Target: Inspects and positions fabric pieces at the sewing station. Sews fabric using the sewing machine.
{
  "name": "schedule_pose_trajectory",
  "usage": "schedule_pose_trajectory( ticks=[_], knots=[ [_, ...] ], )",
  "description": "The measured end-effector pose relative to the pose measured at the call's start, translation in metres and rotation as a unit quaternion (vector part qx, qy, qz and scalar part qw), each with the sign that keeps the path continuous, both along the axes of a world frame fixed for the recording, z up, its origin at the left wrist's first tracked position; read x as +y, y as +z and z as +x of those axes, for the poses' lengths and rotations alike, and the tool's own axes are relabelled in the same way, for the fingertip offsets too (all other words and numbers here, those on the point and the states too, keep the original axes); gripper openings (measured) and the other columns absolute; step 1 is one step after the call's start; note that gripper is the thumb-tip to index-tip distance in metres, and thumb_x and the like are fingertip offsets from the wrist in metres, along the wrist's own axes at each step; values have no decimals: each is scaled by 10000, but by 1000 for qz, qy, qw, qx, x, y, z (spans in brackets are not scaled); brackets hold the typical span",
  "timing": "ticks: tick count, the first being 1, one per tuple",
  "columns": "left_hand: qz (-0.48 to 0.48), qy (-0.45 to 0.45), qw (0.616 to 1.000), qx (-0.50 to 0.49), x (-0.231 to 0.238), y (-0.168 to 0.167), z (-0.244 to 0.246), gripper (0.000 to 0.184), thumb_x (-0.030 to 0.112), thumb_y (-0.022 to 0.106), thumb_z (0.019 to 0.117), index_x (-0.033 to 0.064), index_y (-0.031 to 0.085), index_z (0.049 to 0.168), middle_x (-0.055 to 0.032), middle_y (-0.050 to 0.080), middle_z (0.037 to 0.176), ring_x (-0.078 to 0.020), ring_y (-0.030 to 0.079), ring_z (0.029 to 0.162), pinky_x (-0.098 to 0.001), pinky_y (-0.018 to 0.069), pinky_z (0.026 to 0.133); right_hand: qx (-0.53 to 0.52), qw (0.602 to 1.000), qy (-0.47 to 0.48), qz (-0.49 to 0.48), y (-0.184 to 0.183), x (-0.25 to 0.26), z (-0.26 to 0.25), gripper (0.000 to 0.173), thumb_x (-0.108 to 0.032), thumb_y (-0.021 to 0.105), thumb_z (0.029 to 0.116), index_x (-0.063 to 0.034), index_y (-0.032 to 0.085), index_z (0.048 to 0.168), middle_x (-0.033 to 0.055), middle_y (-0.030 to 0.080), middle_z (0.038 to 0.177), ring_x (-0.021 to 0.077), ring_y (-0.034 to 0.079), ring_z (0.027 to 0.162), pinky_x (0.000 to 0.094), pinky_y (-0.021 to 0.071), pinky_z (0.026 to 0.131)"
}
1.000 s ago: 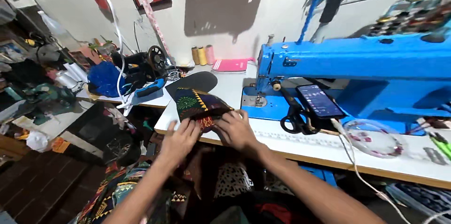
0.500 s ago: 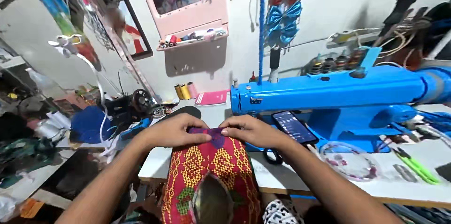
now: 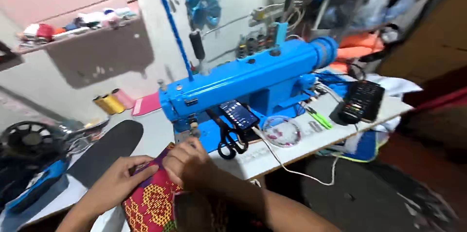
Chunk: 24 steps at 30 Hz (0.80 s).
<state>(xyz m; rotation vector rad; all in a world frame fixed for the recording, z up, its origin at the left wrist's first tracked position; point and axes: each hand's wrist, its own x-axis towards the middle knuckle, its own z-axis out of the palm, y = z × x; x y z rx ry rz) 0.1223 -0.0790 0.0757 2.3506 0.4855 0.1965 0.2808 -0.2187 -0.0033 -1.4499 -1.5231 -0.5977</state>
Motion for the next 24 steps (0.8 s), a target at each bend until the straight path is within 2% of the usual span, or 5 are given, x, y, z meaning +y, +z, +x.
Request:
schedule_pose_trajectory(
  ticks=[4, 11, 14, 18, 24],
  knots=[
    [-42, 30, 999, 9, 7, -7, -5, 139, 182, 628, 954, 97, 733, 987, 129, 706, 792, 82, 643, 694, -127, 545, 653, 145, 968, -190, -76, -24, -90, 82, 244, -186, 591, 993, -7, 757, 1001, 170, 746, 993, 362, 708, 987, 580, 532, 896],
    [21, 76, 997, 9, -6, -16, -9, 173, 214, 668, 934, 69, 749, 984, 20, 690, 805, 6, 603, 688, -224, 513, 659, 178, 909, -308, -216, -62, -157, 155, 217, -106, 672, 954, 87, 728, 1036, 399, 633, 1124, 709, 506, 1096, 866, 321, 851],
    [197, 74, 976, -60, -16, 0, -16, 227, 237, 617, 925, 92, 777, 997, -23, 747, 888, -102, 696, 790, -356, 576, 724, 180, 948, -188, -185, -36, -126, 124, 308, -221, 583, 1006, 30, 749, 1069, 283, 695, 1065, 511, 648, 988, 687, 492, 834],
    [542, 74, 831, -102, -34, 60, -25, 283, 206, 518, 964, 63, 759, 931, -67, 642, 694, -236, 611, 558, -405, 446, 473, 280, 934, 157, -157, 19, -62, 57, 310, -279, 560, 1034, -62, 739, 1165, 3, 754, 1002, 6, 685, 844, 192, 573, 744],
    [735, 129, 665, -19, -75, 49, 3, 190, -34, 556, 916, -17, 739, 968, -125, 677, 755, -260, 625, 587, -385, 447, 532, 462, 819, 313, -138, 62, 12, 13, 390, -245, 503, 1067, 34, 612, 1316, 66, 744, 1120, 101, 729, 981, 272, 617, 846]
  ],
)
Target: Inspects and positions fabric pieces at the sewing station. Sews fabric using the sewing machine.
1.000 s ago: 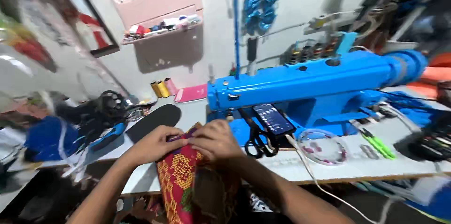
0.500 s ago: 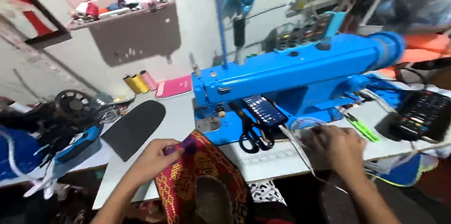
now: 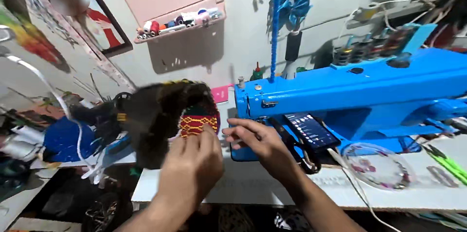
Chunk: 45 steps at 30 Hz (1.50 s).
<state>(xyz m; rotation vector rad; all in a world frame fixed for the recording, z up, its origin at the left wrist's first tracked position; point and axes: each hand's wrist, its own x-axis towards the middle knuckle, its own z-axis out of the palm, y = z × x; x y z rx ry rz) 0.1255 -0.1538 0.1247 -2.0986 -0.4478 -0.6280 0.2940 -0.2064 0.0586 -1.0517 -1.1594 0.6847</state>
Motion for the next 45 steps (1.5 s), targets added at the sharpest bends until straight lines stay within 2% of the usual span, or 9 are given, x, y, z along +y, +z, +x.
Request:
schedule_pose_trajectory(
  ticks=[6, 11, 15, 20, 24, 26, 32, 40, 45],
  knots=[
    [-299, 76, 951, 39, -10, -127, 47, 160, -70, 625, 881, -92, 735, 996, -240, 726, 1024, -363, 729, 832, -461, 581, 705, -92, 973, -60, -205, -73, 30, 2, 307, -144, 548, 1028, 48, 656, 1241, 147, 692, 949, 185, 634, 831, 383, 520, 809],
    [-557, 176, 713, 389, -30, -51, 87, 248, 53, 519, 1028, -117, 629, 1172, -316, 628, 1204, -493, 601, 1149, -633, 470, 926, -190, 936, -37, -293, -94, 25, 23, 281, -108, 515, 1046, 112, 664, 1138, 272, 680, 1070, 361, 659, 1019, 514, 483, 942],
    [-443, -77, 800, 398, 7, -1, 98, 164, 111, 610, 977, -3, 700, 899, -185, 689, 879, -386, 683, 898, -573, 519, 759, -196, 934, 78, -287, -79, 12, 42, 306, -106, 574, 1030, 69, 620, 1276, 237, 658, 1229, 273, 626, 1147, 422, 467, 1040],
    [-556, -25, 691, 461, 44, -9, 119, 369, 359, 544, 1055, 58, 737, 1144, -183, 712, 1021, -368, 674, 991, -626, 495, 843, -417, 803, 225, -362, -50, 33, 71, 268, -46, 531, 1039, 148, 608, 1206, 341, 627, 1172, 459, 613, 1113, 623, 441, 980],
    [-567, -61, 745, 347, 44, -50, 93, 368, 311, 534, 1035, -1, 729, 1037, -200, 702, 1151, -398, 626, 1186, -618, 462, 983, -432, 801, 241, -337, -64, 60, 90, 196, -16, 546, 1012, 133, 645, 1094, 305, 645, 1053, 423, 621, 990, 622, 458, 886],
    [-558, -22, 757, 338, 34, -67, 79, 308, 190, 561, 1013, -20, 697, 1193, -170, 591, 1436, -384, 353, 1491, -592, 230, 1205, -424, 792, 250, -362, -65, 69, 90, 219, -23, 511, 1038, 131, 607, 1159, 306, 617, 1094, 407, 599, 1008, 599, 452, 895],
    [-542, -46, 832, 106, 23, -154, 48, 415, -116, 535, 922, 27, 699, 1275, -97, 628, 1418, -380, 449, 1436, -569, 410, 1103, -369, 816, 174, -410, -69, 67, 80, 321, -88, 587, 1024, 77, 533, 1295, 309, 585, 1241, 420, 592, 1139, 583, 461, 966],
    [-646, 65, 708, 278, 35, -104, 74, 492, 258, 553, 1029, 48, 522, 1474, -168, 466, 1553, -392, 224, 1540, -607, 176, 1209, -408, 846, 219, -266, -33, 12, 89, 281, -155, 524, 1065, 18, 692, 1207, 187, 690, 1150, 264, 652, 1028, 446, 504, 933],
    [-641, 62, 675, 360, 53, -90, 91, 596, 543, 400, 1060, 88, 632, 1368, -132, 517, 1517, -341, 265, 1530, -622, 170, 1182, -332, 832, 314, -313, -24, 5, 114, 393, -286, 479, 1085, -29, 664, 853, -56, 498, 676, -5, 420, 599, 217, 357, 578]
  ],
)
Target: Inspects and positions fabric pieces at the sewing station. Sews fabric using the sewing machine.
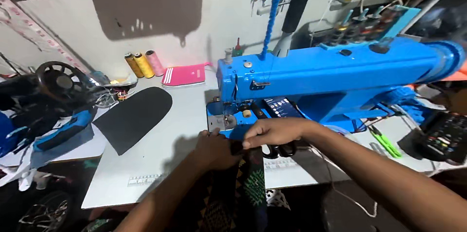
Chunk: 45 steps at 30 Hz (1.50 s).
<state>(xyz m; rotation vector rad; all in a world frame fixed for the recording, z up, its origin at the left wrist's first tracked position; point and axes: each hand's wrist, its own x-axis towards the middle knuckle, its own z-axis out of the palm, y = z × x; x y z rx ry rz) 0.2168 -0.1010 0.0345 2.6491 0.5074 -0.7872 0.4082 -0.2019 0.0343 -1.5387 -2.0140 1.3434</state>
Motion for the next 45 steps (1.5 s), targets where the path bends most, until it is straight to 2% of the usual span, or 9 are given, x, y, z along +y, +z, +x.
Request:
schedule_pose_trajectory(
  ticks=[4, 7, 14, 18, 23, 28, 32, 34, 45],
  knots=[
    [-59, -3, 998, 36, 9, 6, 2, 787, 620, 199, 1070, 26, 567, 1430, -187, 472, 1549, -379, 238, 1540, -644, 92, 1211, -140, 987, -36, -63, 5, -9, -4, 643, -506, 393, 1082, 12, 617, 775, 53, 479, 644, 160, 458, 610, 388, 389, 615],
    [-110, -1, 993, 41, 14, 8, -1, 689, 522, 184, 1108, 45, 488, 1501, -238, 373, 1597, -434, 265, 1514, -691, 132, 1184, -178, 979, -39, -94, -1, -12, -4, 627, -457, 414, 1091, 82, 692, 929, 211, 628, 817, 334, 589, 824, 598, 426, 841],
    [-44, -10, 998, 49, -17, -8, -13, 624, 513, 183, 1103, 186, 481, 1543, -174, 231, 1681, -454, -22, 1563, -686, -96, 1186, -53, 977, -174, -111, -19, -9, 1, 608, -467, 263, 1116, -16, 670, 1128, 44, 553, 834, 115, 492, 729, 335, 437, 732],
    [22, -17, 999, 37, -37, -14, -16, 602, 484, 191, 1101, 198, 415, 1581, -229, 175, 1682, -437, -39, 1567, -672, -97, 1195, -170, 976, -118, -64, -21, -4, -10, 274, -220, 610, 1040, 29, 699, 1110, 205, 678, 980, 330, 635, 926, 530, 489, 857],
    [91, -69, 979, -171, -41, -42, -25, 525, 402, 348, 1066, 58, 718, 1210, -145, 484, 1552, -339, 294, 1530, -626, 173, 1206, -210, 968, -118, -74, -24, 2, -19, 189, -148, 687, 982, 7, 714, 1087, 214, 690, 1023, 385, 642, 1004, 607, 481, 887],
    [118, -90, 963, -224, -42, -60, -35, 580, 407, 294, 1082, 26, 651, 1334, -168, 574, 1465, -337, 501, 1406, -582, 273, 1195, -261, 955, -117, -81, -13, 4, -27, 256, -209, 703, 977, -7, 723, 1133, 255, 594, 1260, 436, 553, 1210, 622, 464, 962],
    [143, -63, 944, -290, -44, -84, -48, 549, 387, 313, 1079, 88, 576, 1457, -117, 535, 1519, -310, 509, 1405, -540, 314, 1189, -199, 966, -107, -129, -11, 6, -21, 309, -270, 568, 1062, 20, 675, 1066, 144, 625, 871, 225, 567, 757, 433, 466, 720],
    [165, -53, 930, -323, -44, -92, -53, 532, 355, 310, 1076, 81, 616, 1414, -95, 543, 1515, -299, 526, 1391, -535, 342, 1173, -179, 961, -122, -171, -9, 10, -23, 313, -264, 518, 1086, 13, 658, 1131, 126, 626, 863, 165, 556, 678, 359, 482, 670],
    [186, 68, 934, -298, -34, -58, -19, 544, 362, 313, 1090, 25, 695, 1282, -206, 687, 1283, -400, 576, 1317, -612, 266, 1200, -38, 946, -310, -83, -35, 55, -10, 303, -62, 757, 901, 13, 649, 1174, 157, 654, 1098, 210, 614, 982, 417, 501, 912]
  ],
)
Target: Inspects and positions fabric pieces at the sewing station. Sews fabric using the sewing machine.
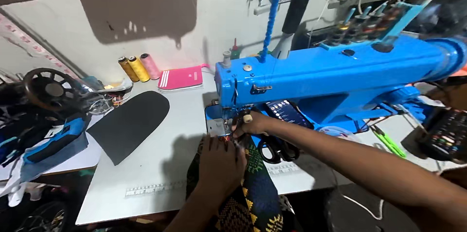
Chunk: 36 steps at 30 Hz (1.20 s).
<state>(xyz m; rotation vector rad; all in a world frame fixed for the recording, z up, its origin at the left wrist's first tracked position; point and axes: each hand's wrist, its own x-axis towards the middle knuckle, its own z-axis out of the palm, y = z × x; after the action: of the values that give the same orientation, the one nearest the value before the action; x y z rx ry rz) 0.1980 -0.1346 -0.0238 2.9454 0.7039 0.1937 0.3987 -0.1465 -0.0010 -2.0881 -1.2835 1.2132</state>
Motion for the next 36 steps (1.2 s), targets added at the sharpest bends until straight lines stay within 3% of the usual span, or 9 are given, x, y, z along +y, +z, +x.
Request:
schedule_pose_trajectory(
  ticks=[4, 8, 12, 16, 19, 22, 26, 30, 36],
  knots=[
    [-5, 12, 995, -96, -16, -34, 5, 551, 452, 407, 1045, 36, 759, 1125, -201, 648, 1355, -389, 592, 1298, -627, 321, 1158, -10, 1000, -9, 22, -6, 2, 3, 308, -92, 773, 894, 11, 661, 1161, 136, 665, 1073, 184, 620, 956, 390, 506, 910],
    [-1, 5, 978, -210, 8, -51, 0, 507, 447, 431, 1026, 83, 783, 987, -119, 739, 1196, -304, 707, 1122, -601, 453, 1056, -17, 1000, 6, 11, -15, 0, 10, 286, -116, 797, 872, 0, 665, 1098, 116, 662, 1023, 189, 618, 940, 417, 503, 894],
    [-60, -18, 984, -165, 51, -41, 3, 528, 472, 372, 1059, 95, 734, 1132, -149, 593, 1443, -377, 572, 1301, -622, 399, 1040, -16, 1000, 5, 18, -21, -2, 13, 287, -164, 800, 880, 3, 672, 1076, 113, 672, 973, 194, 633, 894, 427, 517, 854],
    [-121, -40, 988, -89, 63, -35, 9, 536, 406, 324, 1079, 79, 612, 1391, -80, 604, 1448, -288, 490, 1416, -591, 329, 1129, -8, 1000, 1, 16, -20, -5, 12, 277, -168, 794, 887, 2, 678, 1073, 117, 678, 984, 198, 630, 914, 424, 509, 867],
    [-2, 37, 995, -94, 53, -36, 10, 497, 399, 410, 1043, 39, 703, 1219, -166, 684, 1305, -385, 627, 1248, -649, 410, 1048, -10, 1000, -1, 17, -20, -5, 12, 272, -186, 786, 900, 6, 678, 1059, 122, 677, 978, 203, 636, 911, 430, 511, 865],
    [54, 156, 985, -54, 42, -17, 10, 566, 444, 508, 1022, -65, 698, 1180, -357, 646, 1227, -588, 537, 1259, -759, 274, 1101, -32, 999, 6, 7, -18, -5, 9, 286, -200, 751, 936, 23, 665, 1093, 143, 673, 1018, 221, 636, 949, 435, 503, 888],
    [80, 57, 989, -114, 24, -10, 7, 376, 318, 541, 1010, 18, 762, 1061, -181, 740, 1145, -443, 632, 1219, -693, 393, 1065, -33, 999, 2, 24, -19, -9, 6, 262, -175, 764, 917, 6, 667, 1080, 126, 669, 981, 214, 630, 907, 431, 507, 855],
    [51, 19, 987, -153, -13, -30, 1, 471, 368, 423, 1036, 100, 795, 928, -125, 763, 1062, -417, 622, 1243, -716, 331, 1099, -52, 998, 3, 29, -16, -10, 3, 244, -171, 750, 925, 1, 676, 1081, 125, 678, 987, 215, 638, 912, 434, 507, 856],
    [45, 53, 991, -114, -12, -55, -8, 562, 449, 339, 1058, 106, 680, 1344, -215, 596, 1422, -386, 586, 1310, -618, 382, 1111, -56, 998, 7, 26, -15, -8, 4, 243, -173, 742, 930, 0, 676, 1087, 117, 678, 985, 199, 636, 904, 421, 507, 857]
  ],
)
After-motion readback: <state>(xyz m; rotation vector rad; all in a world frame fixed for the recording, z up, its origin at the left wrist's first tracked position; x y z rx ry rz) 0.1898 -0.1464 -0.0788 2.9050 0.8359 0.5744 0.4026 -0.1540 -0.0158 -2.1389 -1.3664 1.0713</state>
